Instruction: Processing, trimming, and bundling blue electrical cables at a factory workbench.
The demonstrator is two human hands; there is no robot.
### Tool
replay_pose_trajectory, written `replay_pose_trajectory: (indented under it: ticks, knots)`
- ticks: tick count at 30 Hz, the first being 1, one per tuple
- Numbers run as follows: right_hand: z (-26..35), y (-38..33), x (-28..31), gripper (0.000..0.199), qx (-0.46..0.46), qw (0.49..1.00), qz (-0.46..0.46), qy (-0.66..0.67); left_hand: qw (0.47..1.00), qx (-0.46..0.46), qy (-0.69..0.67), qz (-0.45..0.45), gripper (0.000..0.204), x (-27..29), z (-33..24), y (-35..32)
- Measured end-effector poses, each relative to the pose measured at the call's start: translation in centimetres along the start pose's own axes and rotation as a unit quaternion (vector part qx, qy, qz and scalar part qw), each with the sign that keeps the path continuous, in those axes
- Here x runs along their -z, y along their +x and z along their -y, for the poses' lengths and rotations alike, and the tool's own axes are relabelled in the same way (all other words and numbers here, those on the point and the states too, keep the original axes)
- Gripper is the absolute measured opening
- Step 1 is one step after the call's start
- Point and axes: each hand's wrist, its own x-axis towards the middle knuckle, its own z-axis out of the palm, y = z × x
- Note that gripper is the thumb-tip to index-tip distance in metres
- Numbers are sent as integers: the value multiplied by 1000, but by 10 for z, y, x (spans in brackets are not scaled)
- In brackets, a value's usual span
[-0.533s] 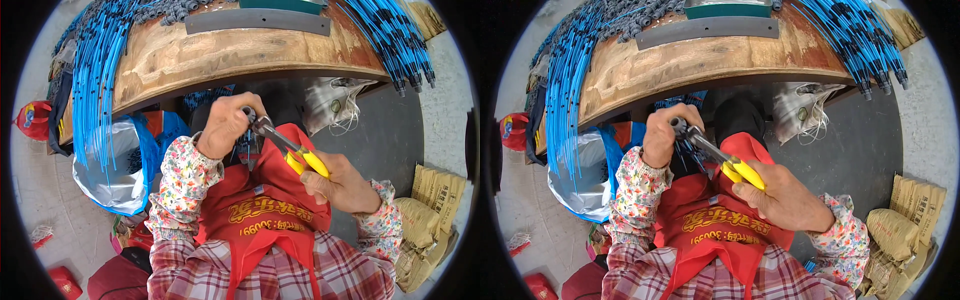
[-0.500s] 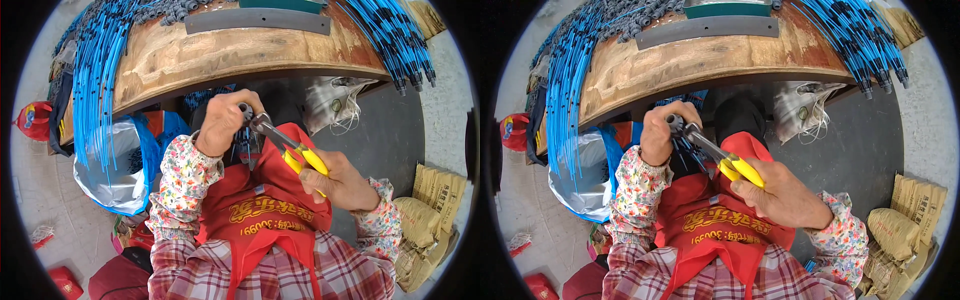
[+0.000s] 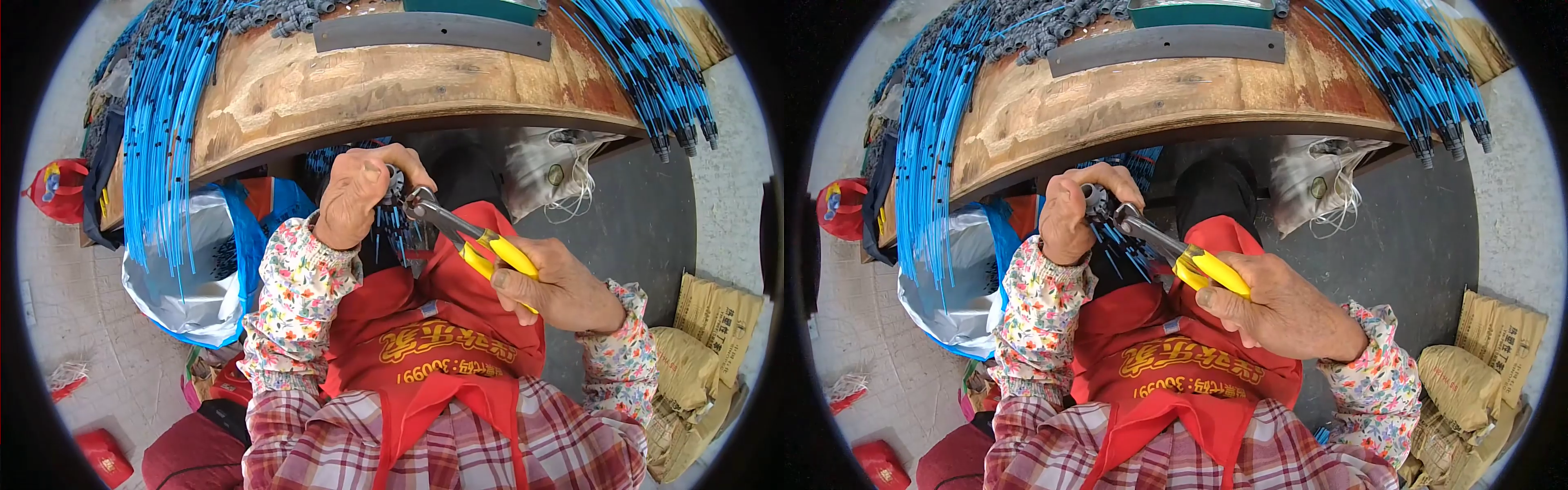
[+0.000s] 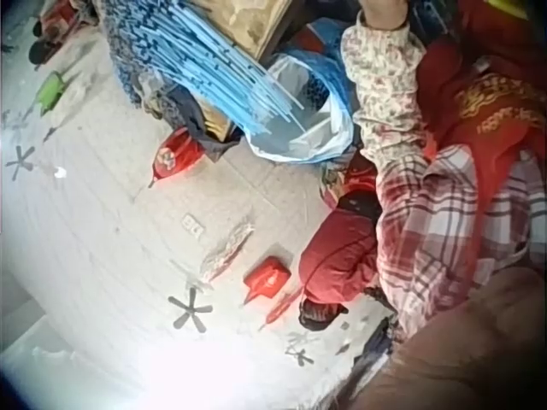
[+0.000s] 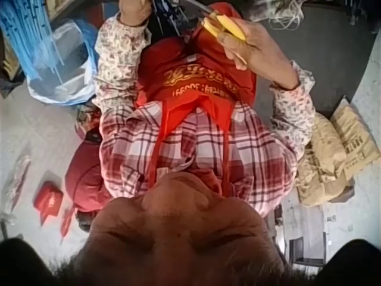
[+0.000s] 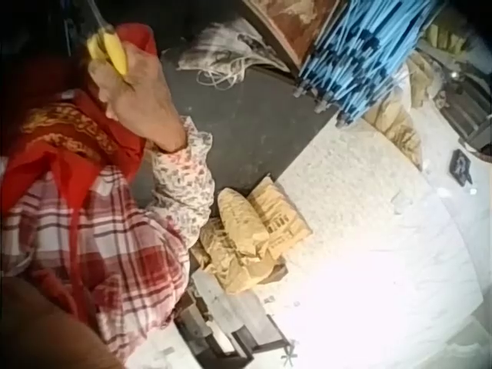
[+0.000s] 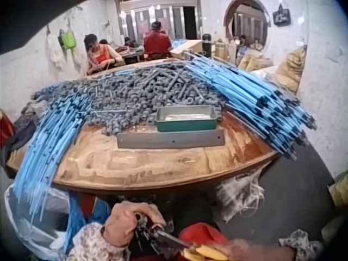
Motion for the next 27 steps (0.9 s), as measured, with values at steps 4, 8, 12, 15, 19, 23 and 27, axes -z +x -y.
replay_pose_trajectory:
  ticks: [4,8,12,15,19,23,27]
  knots:
    - [12,-3,3,38,-35,998,2,-59,1000,-11,-2,13,83,0,3,0]
    - [15,-3,8,25,-52,996,-6,-77,999,-21,-42,7,67,-3,7,-1]
    - [14,-4,6,28,2,977,-34,-209,1000,-23,-20,6,65,-9,8,2]
    - [9,-3,-11,26,27,964,-116,-237,999,13,-19,-48,76,-19,7,8]
    - [-9,0,-22,28,83,948,-147,-268,996,38,4,-76,74,-22,3,2]
    - [-9,5,-25,30,95,950,-113,-276,995,12,-2,-98,74,-11,-1,-9]
    - [-14,15,-31,30,109,977,-94,-156,988,-9,-66,-138,75,-3,-1,-18]
